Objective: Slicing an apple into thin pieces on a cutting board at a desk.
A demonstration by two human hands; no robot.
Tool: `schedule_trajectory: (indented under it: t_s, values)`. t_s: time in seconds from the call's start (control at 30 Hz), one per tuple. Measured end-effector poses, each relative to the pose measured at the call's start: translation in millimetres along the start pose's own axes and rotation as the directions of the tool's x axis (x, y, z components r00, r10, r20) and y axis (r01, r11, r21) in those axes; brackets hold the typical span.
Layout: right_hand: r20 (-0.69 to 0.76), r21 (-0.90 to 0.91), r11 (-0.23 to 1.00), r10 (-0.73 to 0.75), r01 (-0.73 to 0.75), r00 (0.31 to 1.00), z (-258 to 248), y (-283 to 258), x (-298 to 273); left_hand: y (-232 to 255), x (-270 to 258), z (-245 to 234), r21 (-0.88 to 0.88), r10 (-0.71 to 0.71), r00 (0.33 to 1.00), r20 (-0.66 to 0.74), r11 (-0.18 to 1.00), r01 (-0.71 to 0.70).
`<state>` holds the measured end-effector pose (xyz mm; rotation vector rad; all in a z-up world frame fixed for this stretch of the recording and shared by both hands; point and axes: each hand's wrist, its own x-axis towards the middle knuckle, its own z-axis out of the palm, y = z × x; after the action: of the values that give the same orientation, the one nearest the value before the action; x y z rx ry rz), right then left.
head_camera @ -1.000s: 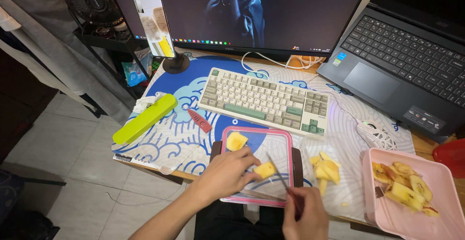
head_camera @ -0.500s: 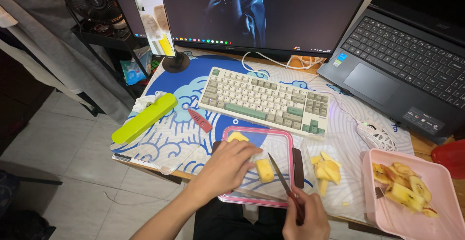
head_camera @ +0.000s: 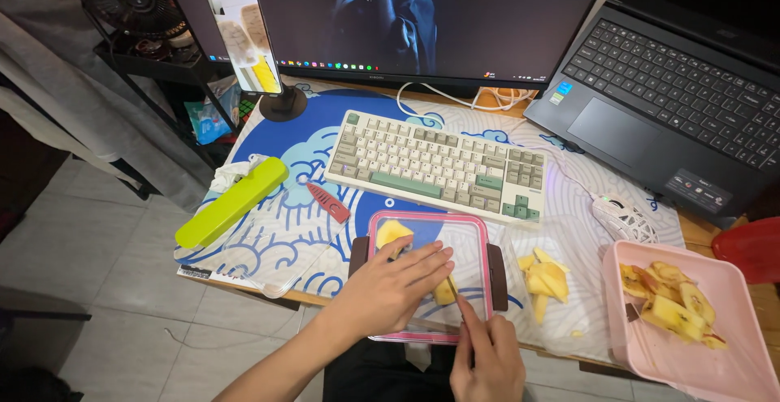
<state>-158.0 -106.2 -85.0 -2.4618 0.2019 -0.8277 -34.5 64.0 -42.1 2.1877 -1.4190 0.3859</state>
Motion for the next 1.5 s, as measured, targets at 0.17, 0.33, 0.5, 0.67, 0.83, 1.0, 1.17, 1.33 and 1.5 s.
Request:
schedule_trajectory:
  t_s: [0.17, 0.33, 0.5, 0.67, 0.83, 1.0, 1.17, 1.33, 1.5]
  values:
    - [0.013, -0.001, 1.000, -0.030, 0.030, 0.999, 5, 4, -2, -3, -3, 5, -0.067, 0.004, 1.000, -0.004, 0.998, -0.004]
    - [0.044, 0.006, 0.998, -0.056, 0.055, 0.997, 6, 6, 0, -6, -2, 5, -0.155, -0.020, 0.999, 0.027, 0.988, 0.024]
    - [0.096, -0.001, 0.997, -0.079, 0.080, 0.992, 8, 10, 0, -9, -2, 5, -0.217, -0.033, 0.995, 0.098, 0.975, 0.054]
    - [0.070, 0.020, 0.999, -0.031, 0.029, 0.997, 6, 4, 4, -6, -3, 6, -0.185, -0.020, 0.999, 0.041, 0.982, 0.028]
    - [-0.011, 0.072, 0.997, 0.013, -0.012, 1.000, 2, -5, 6, -2, -3, 0, -0.129, -0.046, 0.998, -0.043, 0.991, 0.040]
    - [0.003, 0.073, 0.996, 0.052, -0.052, 0.999, 1, -4, 7, -3, -4, -3, -0.029, -0.046, 0.997, -0.060, 0.999, 0.044]
    - [0.004, 0.079, 0.997, 0.016, -0.016, 1.000, 2, -1, 0, 2, -12, -2, -0.041, -0.021, 0.997, -0.077, 0.999, 0.018]
    - [-0.001, 0.083, 0.995, -0.053, 0.053, 0.999, 2, 4, 1, 2, -14, -1, -0.060, -0.011, 0.996, -0.090, 0.998, 0.006]
    - [0.046, 0.053, 0.996, -0.081, 0.079, 0.996, 1, 7, 2, 3, -13, -4, -0.046, -0.003, 0.997, -0.081, 0.999, 0.000]
